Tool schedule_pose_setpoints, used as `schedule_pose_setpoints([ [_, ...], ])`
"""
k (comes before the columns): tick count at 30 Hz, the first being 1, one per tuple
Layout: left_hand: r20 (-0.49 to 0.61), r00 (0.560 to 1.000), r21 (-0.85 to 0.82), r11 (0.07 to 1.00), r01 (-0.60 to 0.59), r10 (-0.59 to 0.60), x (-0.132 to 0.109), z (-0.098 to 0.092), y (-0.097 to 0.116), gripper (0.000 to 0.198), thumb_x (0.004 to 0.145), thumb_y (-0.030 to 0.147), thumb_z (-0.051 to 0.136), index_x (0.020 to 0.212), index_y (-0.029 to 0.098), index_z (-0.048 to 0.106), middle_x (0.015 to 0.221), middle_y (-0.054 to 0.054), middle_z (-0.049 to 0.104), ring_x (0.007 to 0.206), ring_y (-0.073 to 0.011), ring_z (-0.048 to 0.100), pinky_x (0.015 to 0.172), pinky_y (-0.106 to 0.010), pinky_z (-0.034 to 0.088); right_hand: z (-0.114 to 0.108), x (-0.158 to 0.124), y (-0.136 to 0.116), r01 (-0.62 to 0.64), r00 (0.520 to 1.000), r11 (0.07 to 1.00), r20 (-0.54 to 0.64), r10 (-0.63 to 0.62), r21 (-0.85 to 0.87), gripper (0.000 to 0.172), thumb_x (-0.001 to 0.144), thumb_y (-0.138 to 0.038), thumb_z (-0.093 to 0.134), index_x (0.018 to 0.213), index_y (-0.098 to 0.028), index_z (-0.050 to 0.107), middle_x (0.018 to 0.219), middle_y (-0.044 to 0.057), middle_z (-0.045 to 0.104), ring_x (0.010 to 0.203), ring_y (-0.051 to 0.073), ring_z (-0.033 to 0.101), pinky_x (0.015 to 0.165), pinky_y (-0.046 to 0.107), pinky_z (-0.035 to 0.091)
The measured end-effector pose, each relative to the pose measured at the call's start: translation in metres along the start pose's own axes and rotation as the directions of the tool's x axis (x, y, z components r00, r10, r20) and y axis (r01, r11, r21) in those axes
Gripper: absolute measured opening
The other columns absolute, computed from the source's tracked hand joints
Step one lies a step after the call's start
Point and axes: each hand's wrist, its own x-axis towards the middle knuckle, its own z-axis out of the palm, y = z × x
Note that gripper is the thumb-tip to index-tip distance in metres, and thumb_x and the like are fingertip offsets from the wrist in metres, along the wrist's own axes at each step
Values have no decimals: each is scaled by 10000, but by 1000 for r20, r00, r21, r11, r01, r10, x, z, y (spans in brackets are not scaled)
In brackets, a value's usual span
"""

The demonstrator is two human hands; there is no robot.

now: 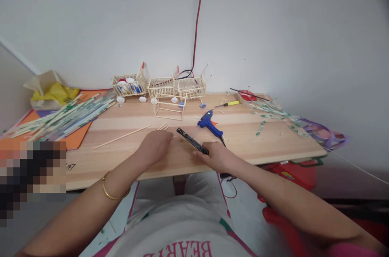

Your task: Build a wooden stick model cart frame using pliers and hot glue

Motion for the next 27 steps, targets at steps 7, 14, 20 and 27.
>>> schedule_pose_setpoints([
  [7,-165,970,-287,950,124,-177,4,-18,-20,199,803,238,436,647,187,547,586,-3,599,579,-148,545,563,-242,356,-4,-5,8,70,997,988,24,-67,-139,509,780,-672,446,812,-189,602,771,91,675,689,215,612,526,253,312],
  [14,-5,924,-796,561,227,-381,6,-3,-19,200,698,352,606,734,156,593,594,10,603,569,-139,592,587,-257,462,-32,-21,45,-10,982,998,-187,-3,-69,526,720,-668,542,1017,-235,575,874,53,676,755,217,622,587,253,364],
  [20,135,917,-969,141,201,-375,13,6,-6,295,571,347,748,713,136,597,640,16,594,605,-108,579,635,-255,471,-41,-17,113,-534,811,845,-309,498,-39,745,739,-779,330,1123,-174,534,859,130,662,780,284,627,597,311,396],
  [27,141,958,-987,44,157,-251,23,26,2,220,654,315,724,753,137,641,658,3,614,609,-87,546,602,-209,427,-26,7,126,-572,783,807,-387,486,-145,849,672,-816,373,1186,-152,499,1135,207,552,1073,391,509,859,519,363],
])
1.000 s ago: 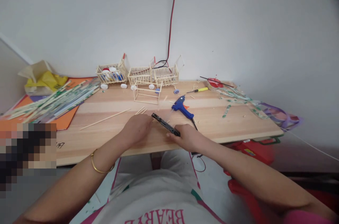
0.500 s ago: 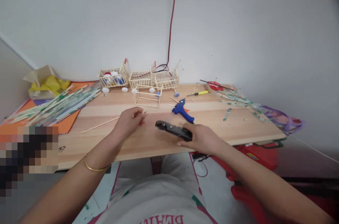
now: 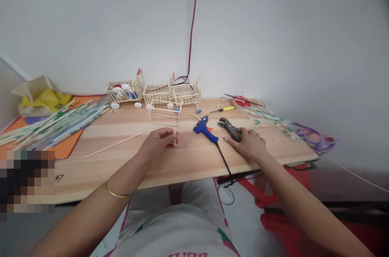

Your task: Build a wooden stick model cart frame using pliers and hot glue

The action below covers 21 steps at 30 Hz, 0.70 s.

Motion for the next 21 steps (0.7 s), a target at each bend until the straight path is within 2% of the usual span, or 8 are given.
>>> schedule_pose_setpoints([
  [3,15,1000,-77,997,-9,10,2,0,-7,210,666,301,722,772,139,640,644,9,600,606,-87,541,588,-202,430,-1,8,-10,66,998,995,2,-66,75,936,617,-828,435,1268,-156,440,1266,211,469,1164,413,426,901,561,328],
  [5,9,1000,-115,993,-7,8,4,-1,-11,204,665,291,725,774,139,641,641,16,589,605,-85,538,582,-199,430,-7,15,-19,119,992,983,-50,-113,137,917,639,-783,482,1323,-178,398,1299,197,448,1181,396,410,907,541,331],
  [7,2,1000,-134,991,-1,1,5,-1,-12,195,665,281,725,771,140,642,646,19,584,607,-85,536,581,-200,432,-14,22,-32,214,972,957,-141,-188,196,730,733,-671,499,1299,-214,449,1248,161,500,1148,351,441,900,482,350],
  [9,3,1000,-130,992,-4,4,7,-1,-13,181,666,272,723,755,139,638,641,18,583,607,-86,534,584,-203,433,-22,28,-51,347,925,913,-237,-297,215,455,826,-526,477,1150,-228,590,1142,123,565,1103,310,462,893,432,351],
  [11,6,1000,-116,993,-18,19,8,0,-13,167,667,265,720,732,139,632,635,17,583,605,-87,530,593,-207,435,-27,33,-75,430,887,882,-275,-372,194,352,843,-465,484,1018,-221,668,1082,118,587,1052,298,471,872,415,350],
  [16,4,999,-94,994,-52,53,7,-2,-13,168,672,281,710,730,141,638,629,10,588,603,-93,525,597,-215,430,-26,47,-129,416,903,910,-125,-411,9,385,834,-499,489,907,-193,710,1030,158,589,1023,327,469,818,420,360],
  [18,1,998,-101,993,-57,58,5,-3,-11,172,672,290,705,721,139,638,629,9,582,606,-95,521,604,-219,431,-28,51,-138,420,903,907,-84,-421,-30,357,845,-448,488,905,-172,707,1017,177,594,1007,334,490,794,416,371],
  [21,-27,997,-96,992,-80,78,3,-4,-6,174,680,298,688,672,138,622,652,-1,587,637,-102,526,640,-228,432,-38,47,-136,464,882,885,-70,-466,-45,315,885,-323,434,961,-144,682,972,185,615,930,307,547,755,393,384],
])
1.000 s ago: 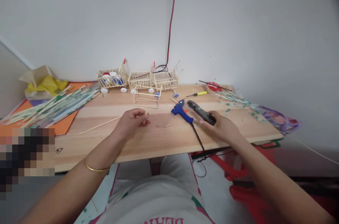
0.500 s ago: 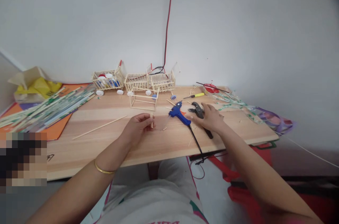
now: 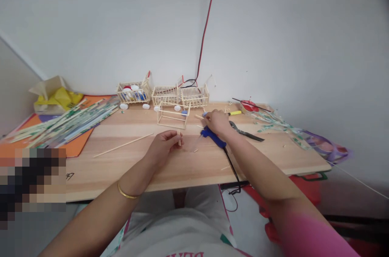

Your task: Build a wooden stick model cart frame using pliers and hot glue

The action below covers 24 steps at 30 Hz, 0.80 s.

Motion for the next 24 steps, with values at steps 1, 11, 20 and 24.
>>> schedule_pose_setpoints([
  [1,-17,1000,16,1000,-17,17,0,0,2,178,686,302,677,651,139,615,669,-8,598,658,-108,535,663,-235,433,-5,-5,1,25,1000,1000,6,-25,-3,312,896,-295,413,981,-138,670,955,178,623,898,286,563,751,378,386],
  [11,166,983,346,929,-133,79,-5,11,7,234,777,348,568,695,142,644,746,-38,666,743,-155,586,744,-281,431,-36,-53,-24,617,765,676,-108,-634,404,185,812,-92,503,875,-158,663,824,51,651,746,131,566,685,228,394],
  [20,219,972,133,990,55,-83,-7,8,1,248,690,326,701,845,132,696,812,-71,703,776,-186,645,811,-357,486,-24,-51,-42,430,867,673,-67,-494,602,141,758,-124,535,885,-161,584,684,-14,606,613,93,540,565,189,373],
  [24,244,958,37,989,146,-151,-6,4,-2,275,672,318,732,871,134,685,832,-80,702,764,-187,659,795,-357,502,-21,-52,-43,385,878,658,-37,-477,647,151,776,-153,525,916,-174,580,695,-19,595,626,100,548,580,202,399],
])
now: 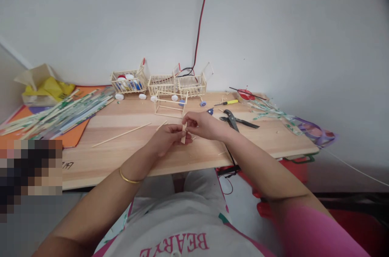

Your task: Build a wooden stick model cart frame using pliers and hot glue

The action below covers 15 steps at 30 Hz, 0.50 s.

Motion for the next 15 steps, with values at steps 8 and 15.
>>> schedule_pose_setpoints([
  [8,-98,994,-230,973,25,-49,1,0,2,246,612,254,783,740,118,622,733,-47,671,695,-153,644,707,-317,525,19,-21,-10,87,984,996,-159,-83,16,516,728,-198,635,1216,-216,469,1112,75,523,908,158,548,809,305,457],
  [15,-68,998,-197,980,-15,2,0,1,0,254,642,262,759,811,112,645,735,-40,674,676,-134,635,691,-270,493,39,-20,-7,71,970,997,-234,-63,27,445,707,-124,594,1129,-176,463,1009,67,529,923,169,533,814,305,448],
])
